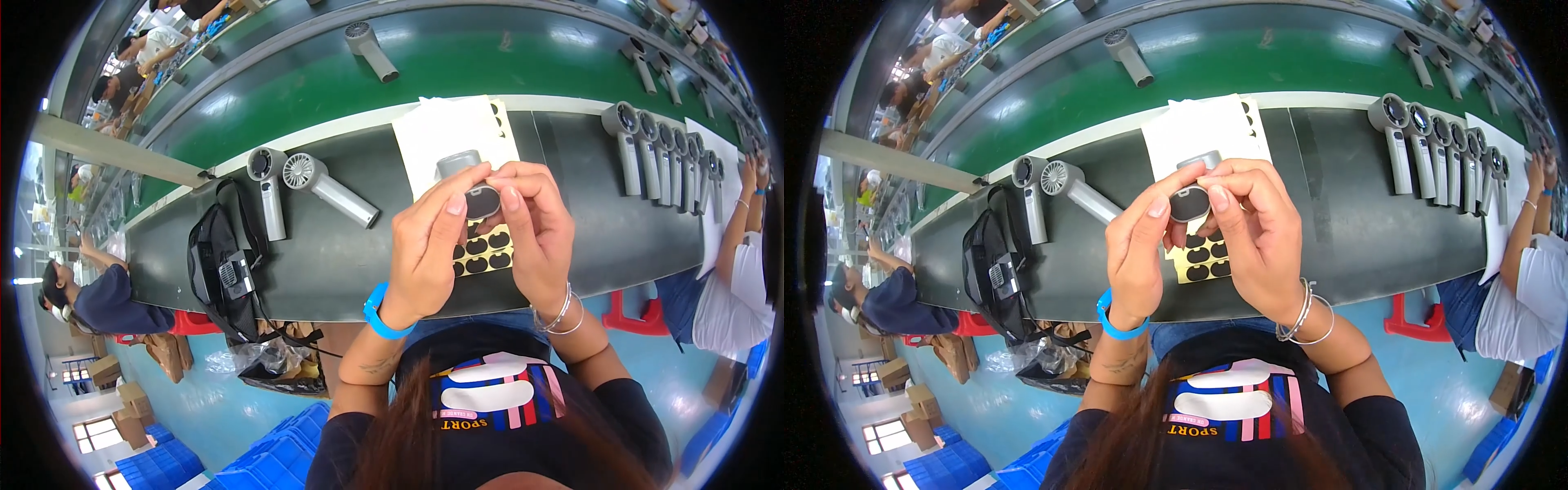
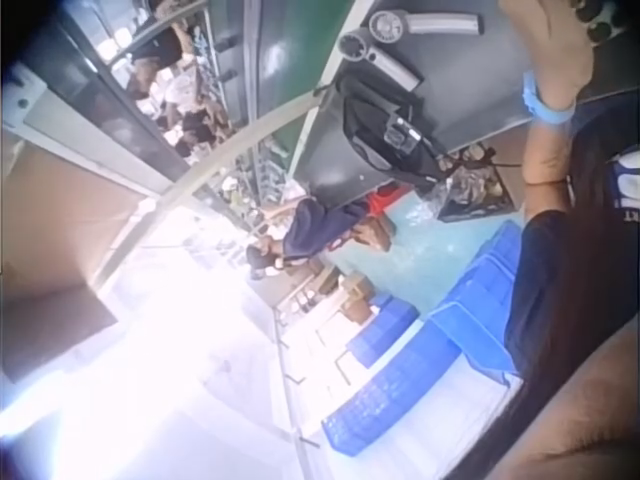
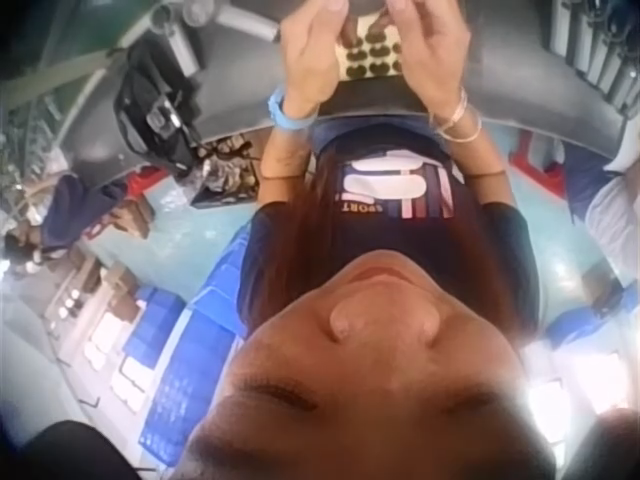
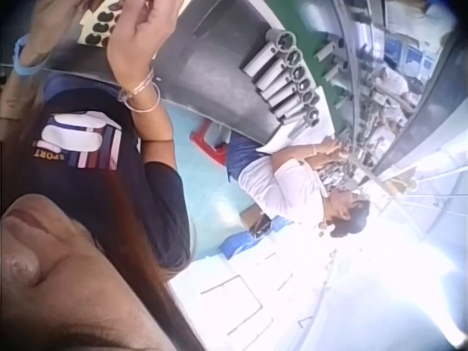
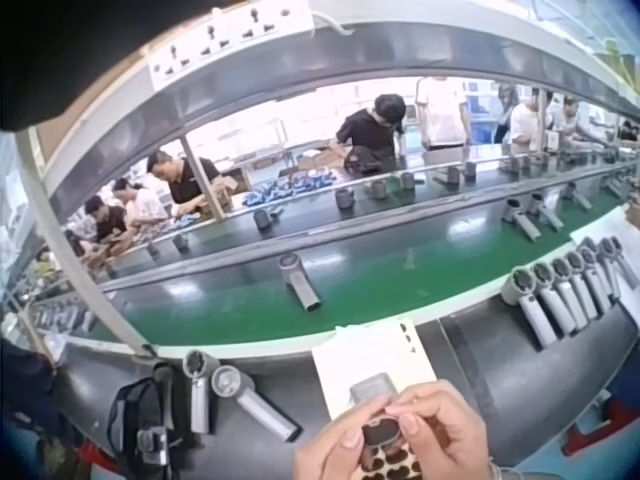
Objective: The person peels adhesive pads from a backing sheet and attaches them to the bases of handheld fans by hand.
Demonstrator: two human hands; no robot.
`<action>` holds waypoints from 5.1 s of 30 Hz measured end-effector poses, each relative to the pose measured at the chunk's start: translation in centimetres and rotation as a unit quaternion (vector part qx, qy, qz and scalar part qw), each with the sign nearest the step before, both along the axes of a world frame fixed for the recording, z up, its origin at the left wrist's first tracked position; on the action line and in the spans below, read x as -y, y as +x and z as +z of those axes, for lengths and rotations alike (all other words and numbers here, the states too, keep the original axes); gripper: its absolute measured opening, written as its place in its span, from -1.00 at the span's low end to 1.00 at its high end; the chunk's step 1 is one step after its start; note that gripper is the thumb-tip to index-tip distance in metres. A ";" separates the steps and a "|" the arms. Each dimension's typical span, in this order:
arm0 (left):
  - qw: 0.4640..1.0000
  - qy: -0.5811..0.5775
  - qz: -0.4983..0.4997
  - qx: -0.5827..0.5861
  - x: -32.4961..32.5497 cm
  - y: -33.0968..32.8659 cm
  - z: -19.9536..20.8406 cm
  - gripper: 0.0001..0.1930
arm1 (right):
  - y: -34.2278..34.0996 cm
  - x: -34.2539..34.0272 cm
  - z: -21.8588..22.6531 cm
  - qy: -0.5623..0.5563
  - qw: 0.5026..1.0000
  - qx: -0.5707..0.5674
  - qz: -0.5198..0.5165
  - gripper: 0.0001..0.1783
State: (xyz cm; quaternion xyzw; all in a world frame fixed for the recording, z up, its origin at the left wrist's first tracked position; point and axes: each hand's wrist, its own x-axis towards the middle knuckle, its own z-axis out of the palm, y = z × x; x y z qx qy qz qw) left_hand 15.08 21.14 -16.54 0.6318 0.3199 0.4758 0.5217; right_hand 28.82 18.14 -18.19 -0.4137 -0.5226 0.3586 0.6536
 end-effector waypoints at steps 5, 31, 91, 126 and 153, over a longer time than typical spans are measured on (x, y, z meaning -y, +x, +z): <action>1.000 -0.002 -0.014 -0.002 -0.2 -0.2 0.0 -0.65 | 0.1 0.3 0.1 -0.005 1.000 -0.001 0.015 -0.79; 0.997 -0.057 0.053 -0.011 1.2 1.4 0.1 -0.23 | -0.1 1.7 -1.4 0.080 0.993 0.082 -0.008 -0.56; 0.909 -0.018 0.382 -0.168 3.6 -10.9 -12.4 -0.80 | 15.9 -25.9 -6.1 0.197 0.713 0.666 -0.096 -0.60; 0.903 -0.044 0.387 -0.184 3.3 -11.5 -12.9 -0.86 | 5.4 -12.1 2.1 -0.024 0.942 0.331 0.055 -0.62; 0.939 0.208 -0.002 -0.273 0.4 -1.8 -6.2 -0.62 | 8.0 4.1 -4.4 -0.148 0.947 0.272 -0.088 -0.86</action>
